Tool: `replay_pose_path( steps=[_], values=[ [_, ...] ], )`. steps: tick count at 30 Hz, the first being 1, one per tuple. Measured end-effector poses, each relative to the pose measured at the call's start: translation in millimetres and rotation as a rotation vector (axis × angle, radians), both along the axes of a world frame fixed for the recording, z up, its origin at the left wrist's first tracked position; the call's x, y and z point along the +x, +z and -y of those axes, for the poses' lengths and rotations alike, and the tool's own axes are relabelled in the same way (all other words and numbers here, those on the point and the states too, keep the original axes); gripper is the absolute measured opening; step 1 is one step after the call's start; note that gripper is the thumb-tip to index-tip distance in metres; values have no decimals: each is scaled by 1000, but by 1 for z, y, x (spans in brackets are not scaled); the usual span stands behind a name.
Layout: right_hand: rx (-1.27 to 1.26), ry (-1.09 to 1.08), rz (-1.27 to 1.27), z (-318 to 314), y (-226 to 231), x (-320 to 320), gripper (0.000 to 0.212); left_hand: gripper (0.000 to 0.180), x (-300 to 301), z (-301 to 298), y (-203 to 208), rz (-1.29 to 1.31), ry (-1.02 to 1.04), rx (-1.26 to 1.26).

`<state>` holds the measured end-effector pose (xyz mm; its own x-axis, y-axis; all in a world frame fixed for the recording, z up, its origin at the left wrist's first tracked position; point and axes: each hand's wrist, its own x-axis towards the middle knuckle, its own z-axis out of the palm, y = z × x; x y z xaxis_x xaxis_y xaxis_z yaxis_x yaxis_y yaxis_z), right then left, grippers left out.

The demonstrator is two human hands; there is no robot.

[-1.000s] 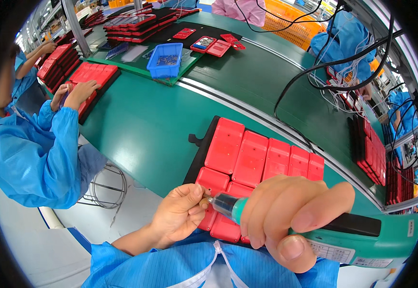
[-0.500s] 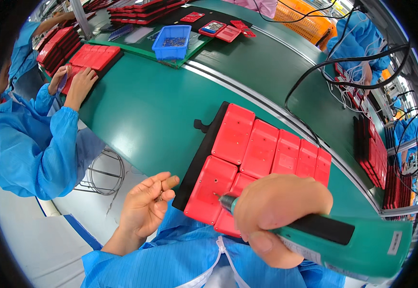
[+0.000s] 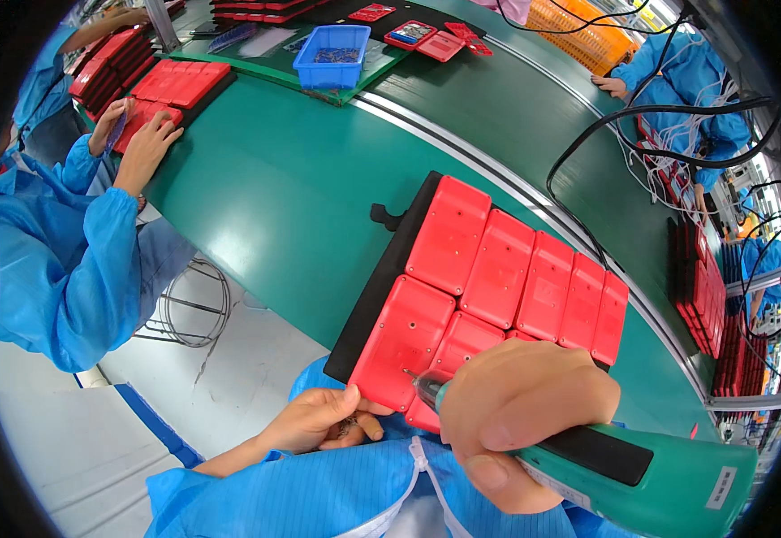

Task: The person fastens screws onto red electronic components using an electric screwdriver.

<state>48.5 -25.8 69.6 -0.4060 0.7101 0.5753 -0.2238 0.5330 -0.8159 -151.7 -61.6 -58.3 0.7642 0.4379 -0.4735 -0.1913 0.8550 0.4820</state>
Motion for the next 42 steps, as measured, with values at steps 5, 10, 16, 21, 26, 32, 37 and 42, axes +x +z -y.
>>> replay_pose_path(
  steps=[5,10,16,21,26,32,37,42],
  values=[
    [-65,-33,-15,-1,0,-7,22,53,7,-1,7,-92,-6,-33],
    [-65,-108,57,1,-5,-10,22,56,7,0,10,-117,-7,49],
    [-81,-113,183,2,3,-15,21,56,8,-2,17,-158,-62,166],
    [-70,-124,251,7,3,-16,19,47,3,-5,10,-51,-90,45],
    [-88,-108,190,12,4,-7,18,34,-12,10,21,73,8,62],
    [-117,-143,-303,40,29,20,22,28,-1,0,43,256,113,120],
    [-24,-163,-477,67,47,49,20,18,40,-17,60,253,260,-95],
    [29,-165,-583,76,46,69,17,20,89,-15,118,21,453,-204]
  ],
)
